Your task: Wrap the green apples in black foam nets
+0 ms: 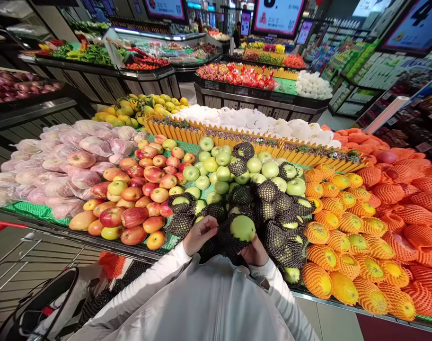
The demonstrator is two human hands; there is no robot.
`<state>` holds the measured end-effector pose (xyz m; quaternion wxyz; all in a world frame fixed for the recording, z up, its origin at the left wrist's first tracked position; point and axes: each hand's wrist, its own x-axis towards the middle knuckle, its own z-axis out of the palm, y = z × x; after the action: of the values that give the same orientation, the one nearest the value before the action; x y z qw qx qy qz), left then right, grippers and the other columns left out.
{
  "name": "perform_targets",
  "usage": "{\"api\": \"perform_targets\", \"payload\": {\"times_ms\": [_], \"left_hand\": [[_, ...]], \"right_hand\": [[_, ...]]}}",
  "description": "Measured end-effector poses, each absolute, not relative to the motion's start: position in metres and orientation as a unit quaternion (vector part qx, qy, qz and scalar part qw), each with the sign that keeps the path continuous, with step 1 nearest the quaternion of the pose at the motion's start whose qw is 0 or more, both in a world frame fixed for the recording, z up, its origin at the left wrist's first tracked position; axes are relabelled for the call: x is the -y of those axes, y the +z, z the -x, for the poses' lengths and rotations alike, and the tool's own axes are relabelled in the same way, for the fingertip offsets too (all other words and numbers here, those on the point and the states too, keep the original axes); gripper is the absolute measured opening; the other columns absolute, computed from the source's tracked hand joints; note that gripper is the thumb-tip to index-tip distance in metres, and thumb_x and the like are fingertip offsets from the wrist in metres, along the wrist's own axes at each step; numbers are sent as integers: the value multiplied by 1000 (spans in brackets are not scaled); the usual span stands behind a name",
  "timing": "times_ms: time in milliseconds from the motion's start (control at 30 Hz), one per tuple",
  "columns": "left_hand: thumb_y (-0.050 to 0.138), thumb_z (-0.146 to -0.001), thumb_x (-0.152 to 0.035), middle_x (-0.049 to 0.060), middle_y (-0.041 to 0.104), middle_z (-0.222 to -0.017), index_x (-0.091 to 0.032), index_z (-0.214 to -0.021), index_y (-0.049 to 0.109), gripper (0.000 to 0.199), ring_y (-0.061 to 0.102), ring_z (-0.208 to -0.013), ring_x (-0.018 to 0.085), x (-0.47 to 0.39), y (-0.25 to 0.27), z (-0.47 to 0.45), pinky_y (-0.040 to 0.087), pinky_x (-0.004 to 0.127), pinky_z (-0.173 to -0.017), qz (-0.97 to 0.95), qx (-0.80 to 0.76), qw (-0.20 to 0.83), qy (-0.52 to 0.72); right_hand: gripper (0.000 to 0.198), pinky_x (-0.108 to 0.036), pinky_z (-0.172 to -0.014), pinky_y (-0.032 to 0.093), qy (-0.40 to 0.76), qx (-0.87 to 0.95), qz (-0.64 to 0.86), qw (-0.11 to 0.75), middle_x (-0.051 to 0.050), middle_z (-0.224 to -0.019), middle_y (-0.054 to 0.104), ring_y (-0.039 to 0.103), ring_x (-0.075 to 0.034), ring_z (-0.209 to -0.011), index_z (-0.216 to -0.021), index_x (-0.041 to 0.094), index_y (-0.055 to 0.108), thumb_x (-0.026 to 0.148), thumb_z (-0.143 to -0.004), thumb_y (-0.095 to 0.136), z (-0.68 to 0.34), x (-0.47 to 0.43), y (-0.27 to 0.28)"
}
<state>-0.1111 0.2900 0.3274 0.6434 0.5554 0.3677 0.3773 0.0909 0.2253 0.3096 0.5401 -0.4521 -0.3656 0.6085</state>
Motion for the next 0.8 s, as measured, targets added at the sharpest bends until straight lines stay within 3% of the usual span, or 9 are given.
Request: {"api": "perform_targets", "payload": {"times_ms": [100,167,267,367,467,667,800], "left_hand": [[61,-85,-54,2,57,-84,-18,-98,61,38,51,-78,15,-284,327,106,41,27,-70,-558,-372,632,388],[56,-88,-54,4,59,-90,-18,-104,62,39,52,-79,16,-284,328,108,42,28,-70,-556,-381,623,398],[58,-88,-50,8,57,-109,-19,-105,62,35,52,-81,16,-290,325,113,43,29,-71,-554,-394,584,444],[62,-86,-46,10,53,-118,-19,-102,63,31,52,-86,16,-295,319,119,44,30,-75,-553,-399,556,475],[62,-86,-44,10,54,-116,-19,-100,62,30,53,-88,17,-293,314,121,44,29,-76,-552,-408,554,471],[55,-91,-35,8,57,-120,-21,-108,59,22,56,-97,19,-315,319,105,46,29,-76,-635,-413,495,426],[49,-92,-21,10,61,-120,-20,-113,58,23,53,-116,24,-377,326,60,40,40,-102,-767,-403,343,362]], "right_hand": [[78,-41,-61,55,583,390,479,528,-2,-69,64,60,-23,-60,-109,22,64,68,-48,81,-103,-237,314],[79,-43,-83,53,470,432,546,543,-5,-92,67,63,-26,-86,-113,22,59,49,-45,89,-115,-250,321],[84,-47,-100,44,218,533,641,508,-10,-121,57,55,-29,-111,-124,22,49,49,-53,85,-135,-274,327],[79,-53,-98,41,67,584,708,391,-13,-122,49,48,-34,-112,-120,22,53,55,-54,81,-149,-294,317],[78,-60,-93,37,-7,556,764,328,-19,-130,37,38,-43,-117,-109,19,58,61,-47,82,-149,-308,299],[96,-64,-98,31,-51,541,745,387,-26,-140,32,31,-45,-127,-130,15,43,70,-58,75,-129,-311,289],[103,-63,-100,30,-60,547,722,419,-27,-140,34,33,-44,-128,-138,14,34,69,-62,75,-120,-298,295]]}}
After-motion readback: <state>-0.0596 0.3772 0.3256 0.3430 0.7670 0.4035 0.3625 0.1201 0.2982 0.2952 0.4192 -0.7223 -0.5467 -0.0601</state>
